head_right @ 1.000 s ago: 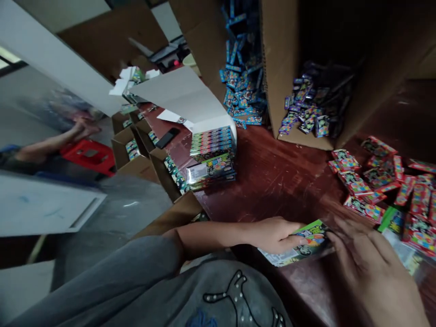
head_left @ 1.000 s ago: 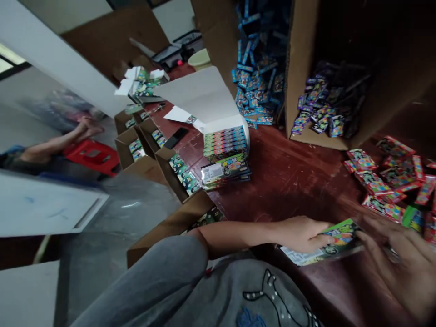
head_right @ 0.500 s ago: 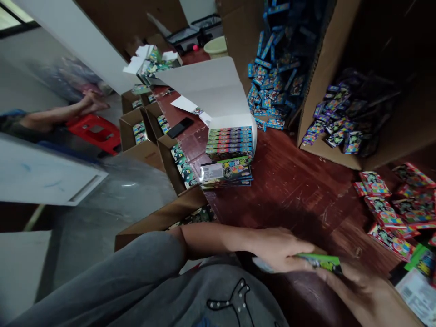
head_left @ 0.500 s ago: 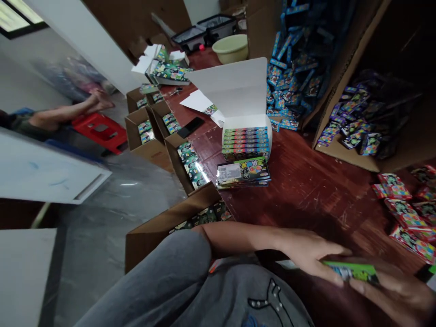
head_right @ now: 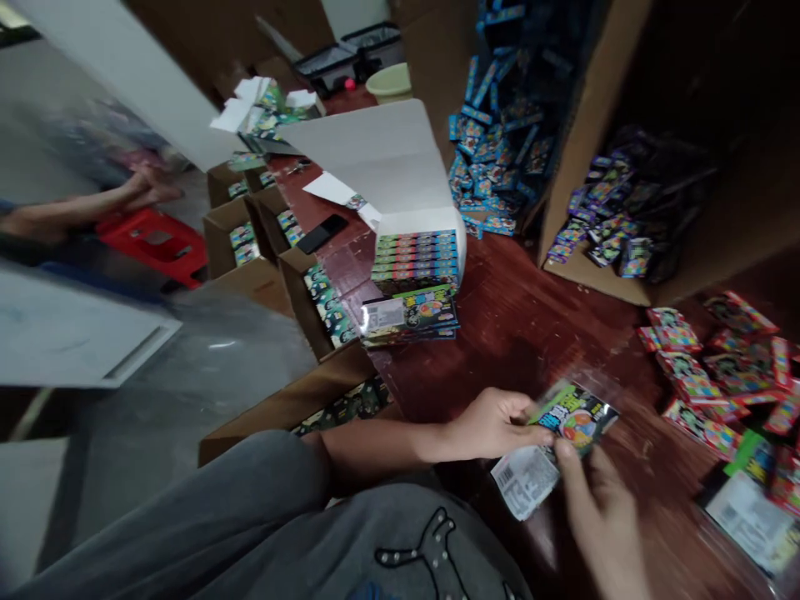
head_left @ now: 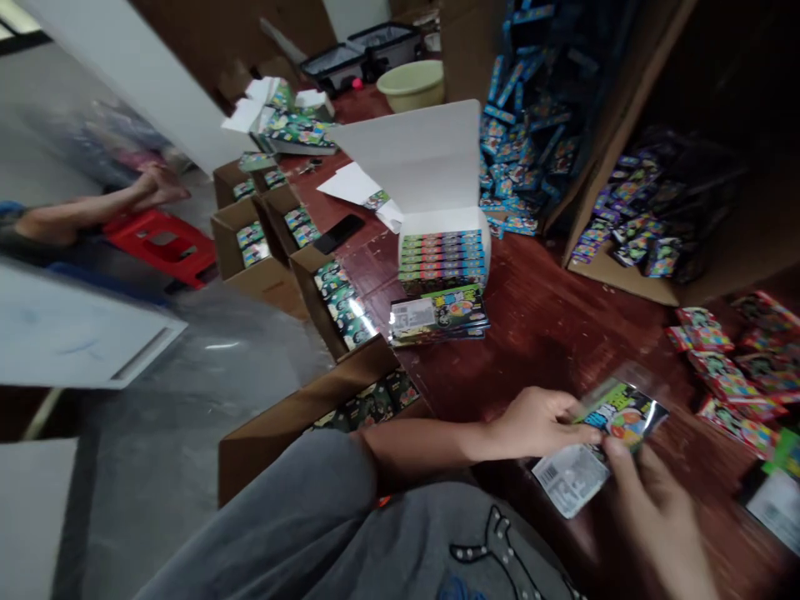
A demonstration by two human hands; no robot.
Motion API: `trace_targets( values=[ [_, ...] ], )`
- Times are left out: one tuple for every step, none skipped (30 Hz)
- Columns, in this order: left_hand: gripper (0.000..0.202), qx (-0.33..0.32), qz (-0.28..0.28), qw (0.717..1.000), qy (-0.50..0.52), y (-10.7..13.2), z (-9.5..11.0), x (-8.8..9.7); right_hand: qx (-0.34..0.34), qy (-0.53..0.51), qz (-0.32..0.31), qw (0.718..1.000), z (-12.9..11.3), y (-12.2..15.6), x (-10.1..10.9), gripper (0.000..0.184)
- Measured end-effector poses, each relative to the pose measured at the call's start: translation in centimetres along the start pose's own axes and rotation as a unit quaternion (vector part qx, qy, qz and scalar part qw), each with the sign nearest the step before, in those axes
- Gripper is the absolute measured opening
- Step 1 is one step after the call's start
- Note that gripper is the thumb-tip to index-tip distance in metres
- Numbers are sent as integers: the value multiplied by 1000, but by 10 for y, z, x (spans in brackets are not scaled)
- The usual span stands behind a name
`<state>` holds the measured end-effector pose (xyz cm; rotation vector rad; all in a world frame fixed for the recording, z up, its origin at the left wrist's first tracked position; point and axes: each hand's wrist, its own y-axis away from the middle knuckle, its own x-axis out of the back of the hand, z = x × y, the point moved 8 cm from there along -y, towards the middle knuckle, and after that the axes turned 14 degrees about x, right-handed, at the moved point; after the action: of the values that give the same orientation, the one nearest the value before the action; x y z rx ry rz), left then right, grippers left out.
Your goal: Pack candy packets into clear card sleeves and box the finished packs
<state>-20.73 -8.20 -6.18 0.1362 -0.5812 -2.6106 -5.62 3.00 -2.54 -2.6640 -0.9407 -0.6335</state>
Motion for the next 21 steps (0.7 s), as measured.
trace_targets(
  values=[
    [43, -8, 27, 1000, -5, -1, -2, 0, -6, 11, -19, 1000, 3, 6, -13, 62],
    [44, -14, 64, 997, -29, -2, -4, 1, -6, 37, -22, 999, 6, 11, -22, 65],
    [44, -16, 105, 992, -67, -3, -6, 3, -3, 78, -3, 997, 9, 13, -27, 69],
    [41, -15, 140, 984, -113, -4, -7, 5, 2, 123, 16, 992, 12, 13, -30, 72],
    [37, -12, 163, 974, -157, -5, -8, 5, 5, 166, 18, 986, 16, 12, -35, 74],
    [34, -9, 171, 965, -196, -7, -9, 4, 3, 200, 10, 980, 21, 10, -39, 76],
    [35, -10, 165, 959, -232, -9, -8, 2, -2, 226, -3, 974, 26, 8, -42, 76],
    [39, -15, 151, 952, -266, -11, -5, 0, -9, 243, -16, 970, 31, 6, -43, 75],
    [44, -26, 142, 942, -301, -15, 1, -1, -18, 254, -27, 967, 36, 3, -42, 73],
    [47, -41, 144, 930, -336, -19, 11, 2, -28, 257, -34, 965, 39, 1, -39, 70],
    [49, -57, 163, 913, -369, -26, 25, 9, -36, 260, -41, 964, 42, -3, -34, 67],
    [49, -70, 194, 894, -398, -34, 42, 20, -42, 267, -54, 961, 43, -6, -28, 64],
    [48, -77, 237, 871, -423, -46, 63, 35, -47, 283, -70, 955, 44, -11, -22, 63],
    [48, -69, 283, 846, -447, -61, 84, 53, -51, 305, -87, 947, 44, -16, -15, 64],
    [48, -48, 322, 821, -469, -80, 104, 72, -49, 327, -101, 938, 42, -22, -8, 66],
    [49, -21, 354, 799, -486, -100, 122, 92, -38, 346, -107, 931, 38, -30, -2, 68],
    [52, 12, 380, 778, -500, -121, 138, 113, -15, 355, -102, 929, 33, -40, 5, 68],
    [54, 50, 399, 756, -516, -140, 151, 134, 20, 352, -91, 931, 26, -50, 9, 66],
    [54, 87, 401, 732, -543, -159, 160, 152, 64, 339, -80, 935, 19, -62, 12, 63],
    [54, 113, 387, 712, -575, -176, 167, 167, 111, 323, -73, 937, 13, -73, 13, 60],
    [54, 122, 372, 705, -591, -189, 172, 180, 155, 309, -70, 936, 7, -85, 12, 57]
  ],
)
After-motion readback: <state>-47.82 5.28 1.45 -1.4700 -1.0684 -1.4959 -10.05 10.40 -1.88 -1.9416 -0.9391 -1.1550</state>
